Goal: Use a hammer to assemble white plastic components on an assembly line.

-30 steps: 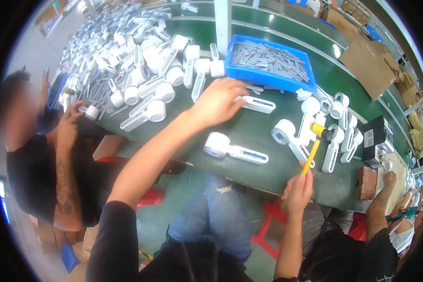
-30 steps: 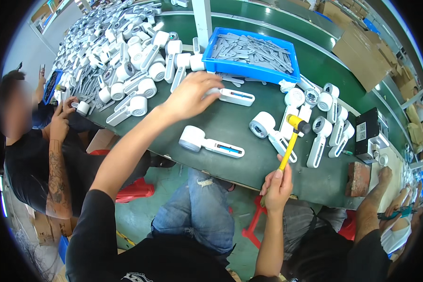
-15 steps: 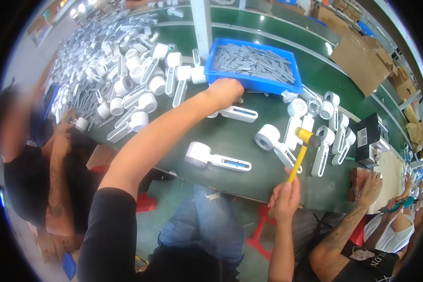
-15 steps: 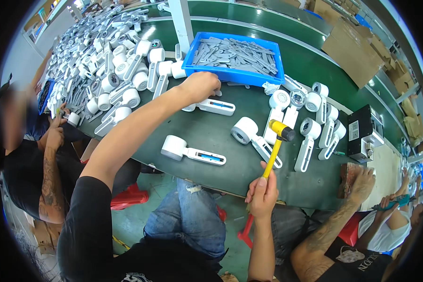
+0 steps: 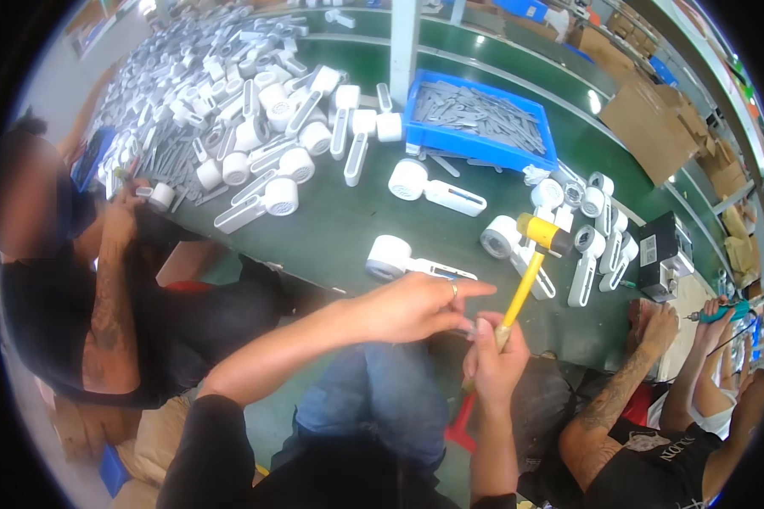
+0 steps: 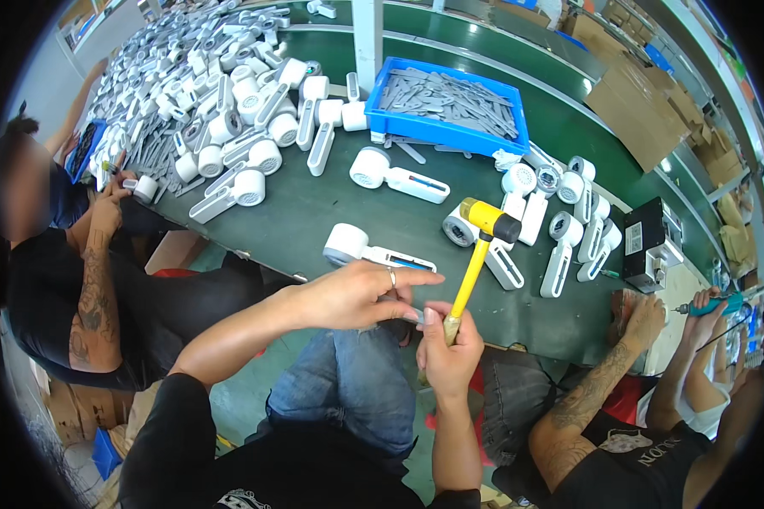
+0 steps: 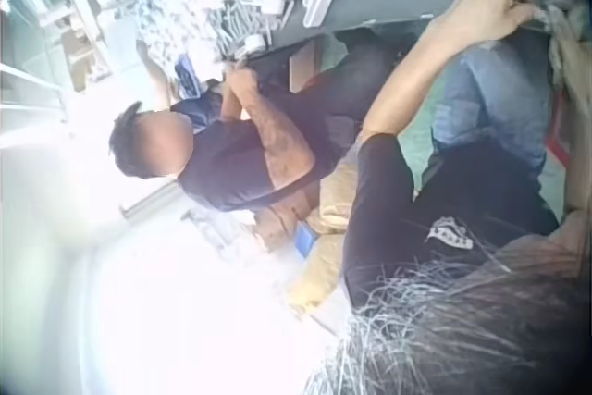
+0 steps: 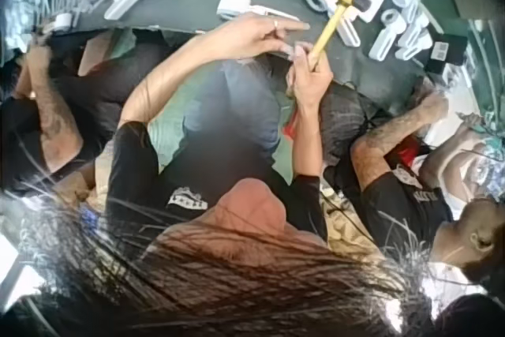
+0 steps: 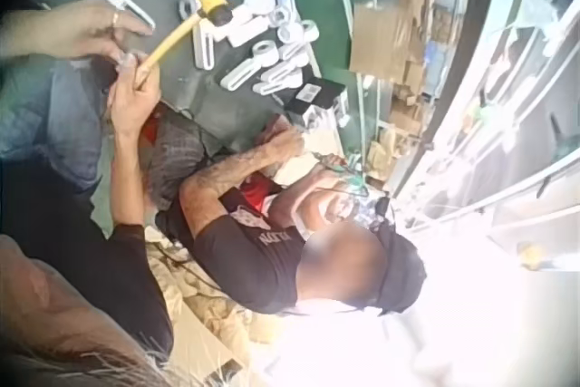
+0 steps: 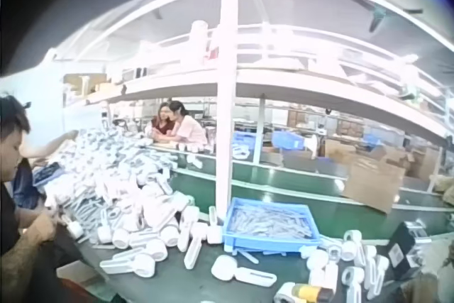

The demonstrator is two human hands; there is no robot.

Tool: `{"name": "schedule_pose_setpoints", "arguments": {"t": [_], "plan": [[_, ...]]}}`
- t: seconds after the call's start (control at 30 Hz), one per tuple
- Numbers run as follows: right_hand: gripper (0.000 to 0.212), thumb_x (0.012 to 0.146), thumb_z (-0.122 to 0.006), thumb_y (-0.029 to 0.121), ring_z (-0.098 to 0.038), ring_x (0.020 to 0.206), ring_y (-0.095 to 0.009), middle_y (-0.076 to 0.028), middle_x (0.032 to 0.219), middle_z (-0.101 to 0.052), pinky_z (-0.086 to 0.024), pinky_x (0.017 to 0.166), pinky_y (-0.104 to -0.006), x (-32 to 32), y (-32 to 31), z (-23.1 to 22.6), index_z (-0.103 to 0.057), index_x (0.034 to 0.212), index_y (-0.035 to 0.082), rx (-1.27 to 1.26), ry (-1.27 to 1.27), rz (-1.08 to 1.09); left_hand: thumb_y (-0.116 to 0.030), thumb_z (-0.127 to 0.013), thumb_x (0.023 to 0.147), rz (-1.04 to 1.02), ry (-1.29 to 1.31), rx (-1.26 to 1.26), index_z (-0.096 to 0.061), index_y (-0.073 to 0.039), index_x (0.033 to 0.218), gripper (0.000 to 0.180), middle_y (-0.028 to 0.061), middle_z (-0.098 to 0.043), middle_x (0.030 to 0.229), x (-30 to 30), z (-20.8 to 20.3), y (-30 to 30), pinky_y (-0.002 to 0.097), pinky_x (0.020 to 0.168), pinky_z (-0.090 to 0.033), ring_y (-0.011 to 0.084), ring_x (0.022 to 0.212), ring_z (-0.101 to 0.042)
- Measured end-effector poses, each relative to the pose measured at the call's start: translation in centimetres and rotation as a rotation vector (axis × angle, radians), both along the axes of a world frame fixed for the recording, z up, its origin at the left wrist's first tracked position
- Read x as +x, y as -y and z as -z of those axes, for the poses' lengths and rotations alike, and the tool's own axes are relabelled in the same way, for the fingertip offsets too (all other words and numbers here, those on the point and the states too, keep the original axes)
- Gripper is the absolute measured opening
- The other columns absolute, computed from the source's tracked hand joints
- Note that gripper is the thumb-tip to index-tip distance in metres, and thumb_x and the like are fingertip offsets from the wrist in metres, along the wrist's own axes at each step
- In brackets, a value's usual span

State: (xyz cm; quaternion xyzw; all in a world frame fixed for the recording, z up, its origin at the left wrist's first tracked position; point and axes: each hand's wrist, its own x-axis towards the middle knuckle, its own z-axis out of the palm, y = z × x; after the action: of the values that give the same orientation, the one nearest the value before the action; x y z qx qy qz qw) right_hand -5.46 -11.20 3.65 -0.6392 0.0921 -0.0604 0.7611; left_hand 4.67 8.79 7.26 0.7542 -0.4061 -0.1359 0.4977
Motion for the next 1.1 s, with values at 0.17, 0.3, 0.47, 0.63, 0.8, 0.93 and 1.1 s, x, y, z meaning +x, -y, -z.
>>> {"name": "schedule_pose_setpoints", "arguments": {"t": [0.17, 0.3, 0.47, 0.63, 0.8, 0.93, 1.1], "plan": [[0.016, 0.105, -0.069, 0.009, -0.049, 0.045, -0.007, -0.008, 0.08, -0.068, -0.036, 0.039, -0.0245, -0.4, -0.7, -2.6, -0.067, 0.116, -0.003, -0.064, -0.092, -0.135, -0.011, -0.077, 0.099, -0.001, -0.185, -0.063, -0.054, -0.013, 0.157, 0.062, 0.0081, -0.076, 0.093, -0.8, 0.5, -1.6, 0.0387, 0.08, -0.06, 0.0216, 0.087, -0.075], [0.013, 0.103, -0.073, 0.005, -0.051, 0.05, -0.004, -0.004, 0.082, -0.071, -0.036, 0.042, -0.0228, 1.0, 0.6, -2.9, -0.07, 0.113, -0.002, -0.165, -0.126, -0.135, -0.02, -0.081, 0.094, -0.293, 0.229, -0.112, -0.069, -0.011, 0.14, 0.048, 0.01, -0.078, 0.113, 0.1, 1.0, -3.3, 0.0438, 0.099, -0.054, 0.0303, 0.106, -0.072], [0.013, 0.103, -0.073, 0.009, -0.047, 0.055, -0.001, 0.0, 0.082, -0.07, -0.033, 0.046, -0.0218, 5.8, 0.3, -1.9, -0.072, 0.113, 0.0, -0.328, -0.125, -0.024, -0.027, -0.089, 0.083, -0.503, 0.658, 0.118, -0.063, -0.007, 0.144, 0.069, 0.0113, -0.07, 0.133, 1.9, 4.2, -4.5, 0.0535, 0.111, -0.047, 0.0357, 0.123, -0.064], [0.012, 0.1, -0.077, 0.009, -0.055, 0.067, -0.004, 0.0, 0.079, -0.069, -0.044, 0.062, -0.0237, 7.8, 0.9, -0.5, -0.074, 0.107, -0.002, -0.571, -0.099, -0.163, -0.015, -0.087, 0.082, -0.506, 0.448, 0.024, -0.057, -0.004, 0.144, 0.07, 0.0163, -0.07, 0.121, 2.6, 6.2, -4.1, 0.051, 0.111, -0.05, 0.0379, 0.12, -0.065], [0.013, 0.099, -0.078, 0.01, -0.059, 0.072, -0.006, 0.0, 0.076, -0.069, -0.046, 0.067, -0.024, 9.3, 1.9, -1.5, -0.076, 0.105, -0.001, -0.637, -0.159, -0.3, -0.012, -0.087, 0.082, -0.392, 0.585, -0.094, -0.062, -0.004, 0.126, 0.05, 0.0164, -0.071, 0.117, 3.4, 6.5, -4.6, 0.0513, 0.111, -0.051, 0.0381, 0.114, -0.067], [0.014, 0.098, -0.079, 0.011, -0.06, 0.07, -0.006, -0.001, 0.074, -0.069, -0.046, 0.065, -0.0254, 10.7, 2.1, -1.8, -0.077, 0.106, -0.001, -0.68, -0.125, -0.308, -0.011, -0.087, 0.082, -0.36, 0.562, -0.089, -0.065, -0.004, 0.121, 0.046, 0.0151, -0.071, 0.117, 3.6, 6.4, -4.5, 0.0507, 0.111, -0.051, 0.0373, 0.113, -0.067], [0.014, 0.097, -0.079, 0.011, -0.061, 0.069, -0.007, -0.003, 0.072, -0.069, -0.046, 0.063, -0.0267, 10.4, 1.9, -2.6, -0.077, 0.105, 0.0, -0.759, -0.181, -0.337, -0.013, -0.086, 0.081, -0.395, 0.617, -0.097, -0.071, -0.007, 0.11, 0.032, 0.0098, -0.071, 0.104, 3.7, 6.2, -4.2, 0.0463, 0.105, -0.053, 0.0317, 0.109, -0.067]]}}
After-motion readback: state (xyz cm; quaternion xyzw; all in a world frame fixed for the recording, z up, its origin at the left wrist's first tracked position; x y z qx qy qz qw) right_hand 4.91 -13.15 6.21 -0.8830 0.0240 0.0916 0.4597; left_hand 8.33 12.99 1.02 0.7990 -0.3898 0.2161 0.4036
